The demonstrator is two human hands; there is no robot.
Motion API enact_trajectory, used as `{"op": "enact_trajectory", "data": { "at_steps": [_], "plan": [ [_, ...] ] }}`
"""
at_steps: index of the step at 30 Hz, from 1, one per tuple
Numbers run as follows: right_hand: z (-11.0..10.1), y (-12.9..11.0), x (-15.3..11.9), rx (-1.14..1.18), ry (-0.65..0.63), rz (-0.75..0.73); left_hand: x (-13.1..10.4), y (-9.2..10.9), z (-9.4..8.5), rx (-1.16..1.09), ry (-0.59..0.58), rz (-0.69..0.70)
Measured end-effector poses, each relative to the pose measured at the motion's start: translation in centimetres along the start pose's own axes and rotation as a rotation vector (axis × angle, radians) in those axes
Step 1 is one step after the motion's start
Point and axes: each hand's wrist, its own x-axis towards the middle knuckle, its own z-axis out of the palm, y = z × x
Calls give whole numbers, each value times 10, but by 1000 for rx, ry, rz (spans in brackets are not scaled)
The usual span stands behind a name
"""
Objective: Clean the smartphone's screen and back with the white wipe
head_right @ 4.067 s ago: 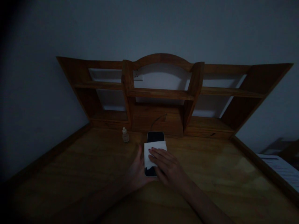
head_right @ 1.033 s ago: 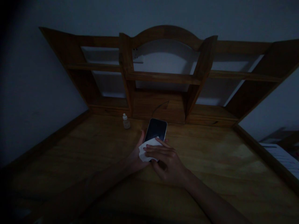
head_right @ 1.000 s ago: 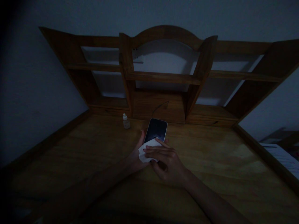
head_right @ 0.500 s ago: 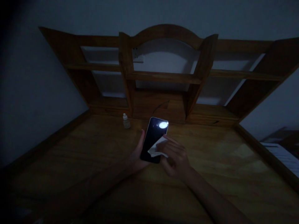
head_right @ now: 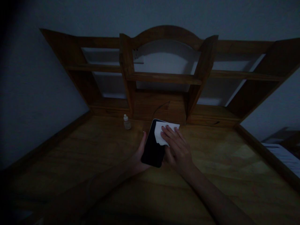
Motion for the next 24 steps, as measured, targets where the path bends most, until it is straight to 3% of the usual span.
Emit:
{"op": "enact_trajectory", "data": {
  "at_steps": [5,10,14,19,24],
  "plan": [
    [2,-2,-2,38,-40,-17,-2,1,8,10,61,26],
    [4,-3,-2,47,-122,-50,0,-1,8,-49,22,121],
    [5,-3,0,39,-178,-72,-2,1,12,-110,10,103],
    [5,-3,-1,55,-209,-88,-4,4,16,-112,98,79],
    [4,-3,-1,72,-227,-99,-3,3,13,-136,75,85]
  ]
}}
